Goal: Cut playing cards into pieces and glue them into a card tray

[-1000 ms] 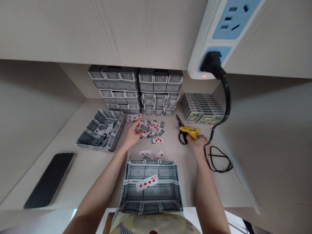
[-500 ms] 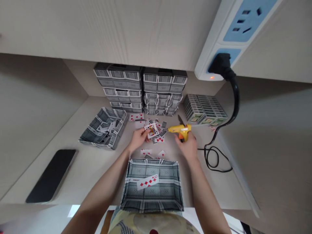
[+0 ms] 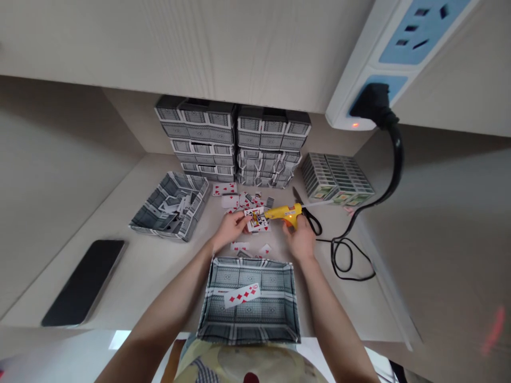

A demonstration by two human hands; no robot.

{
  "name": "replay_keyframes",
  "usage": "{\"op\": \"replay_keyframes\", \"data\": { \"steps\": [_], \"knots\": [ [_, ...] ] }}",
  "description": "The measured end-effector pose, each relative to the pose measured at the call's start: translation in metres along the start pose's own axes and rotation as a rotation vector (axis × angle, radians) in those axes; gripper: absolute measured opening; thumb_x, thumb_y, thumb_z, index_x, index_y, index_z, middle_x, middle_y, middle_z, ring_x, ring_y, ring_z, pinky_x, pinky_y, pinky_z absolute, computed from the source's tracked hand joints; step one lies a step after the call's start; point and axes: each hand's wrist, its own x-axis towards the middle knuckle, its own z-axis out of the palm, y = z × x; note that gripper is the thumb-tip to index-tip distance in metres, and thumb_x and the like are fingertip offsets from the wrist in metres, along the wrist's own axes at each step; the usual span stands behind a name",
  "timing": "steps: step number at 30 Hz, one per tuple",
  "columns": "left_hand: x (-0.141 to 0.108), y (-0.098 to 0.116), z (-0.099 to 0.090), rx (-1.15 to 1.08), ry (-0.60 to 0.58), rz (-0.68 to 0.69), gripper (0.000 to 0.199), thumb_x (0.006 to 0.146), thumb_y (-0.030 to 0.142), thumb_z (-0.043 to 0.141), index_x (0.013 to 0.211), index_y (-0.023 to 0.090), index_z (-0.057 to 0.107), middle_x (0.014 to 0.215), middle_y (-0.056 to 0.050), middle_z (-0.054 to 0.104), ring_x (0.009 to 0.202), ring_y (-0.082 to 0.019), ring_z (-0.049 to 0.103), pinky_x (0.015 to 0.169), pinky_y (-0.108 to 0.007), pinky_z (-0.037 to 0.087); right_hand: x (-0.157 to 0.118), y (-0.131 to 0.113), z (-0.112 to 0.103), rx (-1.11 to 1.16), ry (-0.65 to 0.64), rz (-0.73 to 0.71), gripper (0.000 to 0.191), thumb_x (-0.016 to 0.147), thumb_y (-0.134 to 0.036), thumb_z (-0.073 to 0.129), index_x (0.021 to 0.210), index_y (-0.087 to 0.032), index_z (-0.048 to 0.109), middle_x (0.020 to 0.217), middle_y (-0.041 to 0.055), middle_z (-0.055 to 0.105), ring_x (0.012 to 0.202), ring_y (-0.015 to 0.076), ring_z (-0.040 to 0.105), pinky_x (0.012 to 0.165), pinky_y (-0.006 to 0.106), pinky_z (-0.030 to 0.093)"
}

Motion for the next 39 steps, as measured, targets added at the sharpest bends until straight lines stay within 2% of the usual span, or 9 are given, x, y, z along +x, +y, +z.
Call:
{"op": "replay_keyframes", "data": {
  "steps": [17, 33, 39],
  "knots": [
    [0.0022, -0.0079, -0.0010, -0.038, 0.023, -0.008, 0.028, 0.076, 0.039, 0.051, 0.059, 0.016, 0.050, 0.045, 0.003, 0.055, 0.043, -0.012, 0.054, 0.043, -0.020, 0.039, 0.0012, 0.0031, 0.0000, 0.004, 0.012, -0.008, 0.016, 0.079, -0.029, 0.041, 0.087, -0.017, 0.047, 0.083, 0.0091, 0.056, 0.076, 0.0219, 0.052, 0.063, 0.029, 0.040],
    [0.0020, -0.0042, -0.0028, -0.013, 0.041, 0.011, 0.030, 0.076, 0.038, 0.049, 0.057, 0.016, 0.050, 0.046, 0.003, 0.054, 0.044, -0.010, 0.050, 0.045, -0.021, 0.039, 0.0013, 0.0059, -0.0001, 0.009, 0.022, 0.024, 0.021, 0.078, -0.027, 0.041, 0.093, -0.014, 0.049, 0.086, 0.0103, 0.057, 0.078, 0.0222, 0.052, 0.064, 0.031, 0.040],
    [0.0000, -0.0020, -0.0048, 0.090, 0.158, 0.095, 0.032, 0.075, 0.038, 0.050, 0.053, 0.015, 0.049, 0.048, 0.003, 0.048, 0.047, -0.009, 0.044, 0.045, -0.019, 0.035, 0.0047, 0.0093, -0.0026, -0.015, 0.050, 0.059, 0.023, 0.078, -0.027, 0.041, 0.094, -0.013, 0.050, 0.085, 0.0116, 0.055, 0.078, 0.0228, 0.051, 0.065, 0.032, 0.040]
  ]
}}
